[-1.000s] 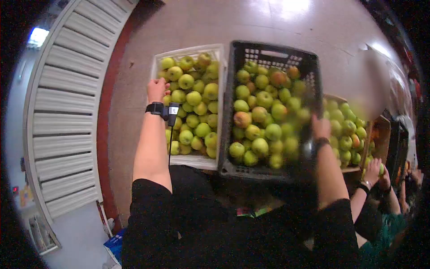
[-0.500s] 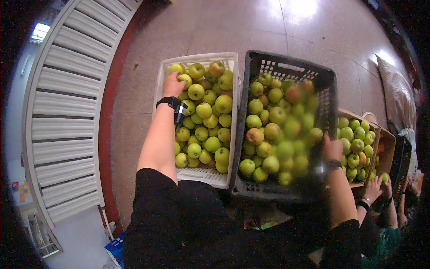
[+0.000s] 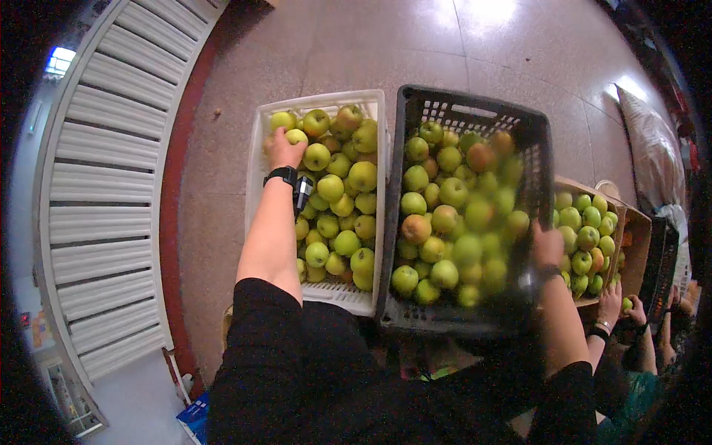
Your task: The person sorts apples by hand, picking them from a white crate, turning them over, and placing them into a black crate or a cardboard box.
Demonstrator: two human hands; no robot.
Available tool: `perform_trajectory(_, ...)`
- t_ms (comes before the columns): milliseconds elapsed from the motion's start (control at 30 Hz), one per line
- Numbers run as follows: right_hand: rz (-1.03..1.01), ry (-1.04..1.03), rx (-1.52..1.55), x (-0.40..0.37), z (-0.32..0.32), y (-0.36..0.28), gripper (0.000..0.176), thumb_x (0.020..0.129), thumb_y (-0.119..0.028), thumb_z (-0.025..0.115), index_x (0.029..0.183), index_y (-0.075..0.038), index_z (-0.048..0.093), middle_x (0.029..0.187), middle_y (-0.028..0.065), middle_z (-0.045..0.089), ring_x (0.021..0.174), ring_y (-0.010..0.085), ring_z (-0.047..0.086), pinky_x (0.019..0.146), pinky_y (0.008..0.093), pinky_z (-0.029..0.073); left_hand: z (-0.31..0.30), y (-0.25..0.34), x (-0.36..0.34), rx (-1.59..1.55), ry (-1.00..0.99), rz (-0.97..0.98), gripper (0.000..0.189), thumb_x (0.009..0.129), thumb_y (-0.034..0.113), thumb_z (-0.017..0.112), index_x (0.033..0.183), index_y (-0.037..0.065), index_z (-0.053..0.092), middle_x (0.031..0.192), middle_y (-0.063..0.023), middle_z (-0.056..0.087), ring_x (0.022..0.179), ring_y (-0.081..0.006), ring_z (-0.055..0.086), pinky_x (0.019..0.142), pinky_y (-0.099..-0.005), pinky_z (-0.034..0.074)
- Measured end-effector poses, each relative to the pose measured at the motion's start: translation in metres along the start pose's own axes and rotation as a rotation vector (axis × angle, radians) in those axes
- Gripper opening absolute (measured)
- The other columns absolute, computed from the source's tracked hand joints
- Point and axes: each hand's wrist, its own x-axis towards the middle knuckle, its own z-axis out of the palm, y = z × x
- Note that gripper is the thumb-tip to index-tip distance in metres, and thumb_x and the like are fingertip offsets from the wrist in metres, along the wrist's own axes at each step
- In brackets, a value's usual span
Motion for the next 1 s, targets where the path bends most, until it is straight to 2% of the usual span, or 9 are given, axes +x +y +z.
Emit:
perform_trajectory(67,0.004,0.003,0.014,-0.005,-0.006,-0.005,0.056,0.075,-0.051,0.057,0.081,0.004,0.063,0.083,0.0255,0.061,0.081,0.0398,0.059,0.071,0.0458,0.047,-0.012,0.003,-0.004,-0.143,0.047,-0.077,0.056,0.067,0.024,0.07,0.113,0.004,0.047,0.102,-0.0169,0.056,0.097,-0.0334,0.054,0.083,-0.0411,0.046)
perform_trajectory(167,0.02,0.014,0.022,-0.004,-0.003,-0.006,0.054,0.075,-0.05,0.057,0.081,0.004,0.063,0.084,0.0255,0.061,0.082,0.0397,0.059,0.072,0.0459,0.046,-0.052,0.029,-0.025,-1.18,-0.245,-0.37,0.046,0.07,0.022,0.071,0.107,0.004,0.05,0.1,-0.0121,0.056,0.09,-0.0277,0.057,0.073,-0.042,0.051)
perform_trajectory(200,0.026,0.018,0.019,-0.003,-0.001,-0.004,0.054,0.075,-0.05,0.057,0.081,0.003,0.063,0.085,0.0254,0.061,0.083,0.0396,0.059,0.073,0.046,0.046,-0.06,0.03,-0.025,-1.391,-0.348,-0.377,0.037,0.073,0.019,0.07,0.103,0.007,0.051,0.1,-0.0099,0.056,0.089,-0.0235,0.057,0.066,-0.0395,0.053)
perform_trajectory(400,0.029,-0.037,0.011,-0.005,-0.009,-0.009,0.055,0.075,-0.052,0.056,0.084,0.002,0.063,0.089,0.0238,0.061,0.087,0.0389,0.058,0.074,0.0454,0.046,-0.143,0.119,-0.113,-1.932,-0.703,-0.304,0.037,0.076,0.022,0.068,0.105,0.005,0.051,0.105,-0.0117,0.055,0.098,-0.0288,0.055,0.062,-0.0335,0.053)
perform_trajectory(533,0.054,-0.076,0.005,0.004,0.001,-0.002,0.055,0.076,-0.053,0.054,0.085,0.001,0.064,0.091,0.0232,0.061,0.089,0.0374,0.058,0.075,0.0447,0.046,-0.142,0.14,-0.18,-2.042,-0.773,-0.357,0.04,0.081,0.024,0.06,0.115,0.006,0.049,0.116,-0.0152,0.05,0.111,-0.0367,0.045,0.066,-0.036,0.051)
perform_trajectory(633,0.05,-0.071,0.044,-0.003,-0.008,-0.008,0.056,0.075,-0.054,0.054,0.087,0.001,0.064,0.093,0.0224,0.061,0.09,0.0366,0.059,0.076,0.0454,0.046,-0.135,0.164,-0.215,-2.094,-0.815,-0.422,0.037,0.084,0.031,0.055,0.109,0.004,0.05,0.109,-0.0138,0.054,0.107,-0.0332,0.049,0.068,-0.0362,0.048)
perform_trajectory(700,0.042,0.03,0.032,-0.011,-0.01,-0.013,0.057,0.075,-0.053,0.054,0.087,0.001,0.063,0.093,0.0225,0.061,0.09,0.0368,0.059,0.076,0.0453,0.046,-0.121,0.165,-0.22,-2.045,-0.858,-0.466,0.035,0.084,0.028,0.048,0.111,0.005,0.05,0.109,-0.0136,0.054,0.102,-0.0299,0.051,0.073,-0.0404,0.046)
perform_trajectory(767,0.052,-0.04,0.022,-0.003,-0.004,-0.008,0.055,0.076,-0.052,0.055,0.087,0.001,0.063,0.093,0.0223,0.061,0.089,0.0368,0.059,0.076,0.0448,0.047,-0.107,0.163,-0.221,-1.996,-0.859,-0.491,0.034,0.084,0.026,0.046,0.111,0.006,0.05,0.108,-0.0127,0.054,0.098,-0.0278,0.052,0.074,-0.0413,0.045)
perform_trajectory(1000,-0.009,-0.087,0.05,-0.004,-0.006,-0.005,0.052,0.076,-0.05,0.057,0.087,0.0,0.064,0.095,0.0214,0.061,0.09,0.0369,0.059,0.075,0.0444,0.047,-0.094,0.179,-0.234,-1.854,-0.84,-0.311,0.037,0.078,0.014,0.052,0.115,0.013,0.043,0.109,-0.0069,0.051,0.096,-0.0229,0.052,0.075,-0.0399,0.045)
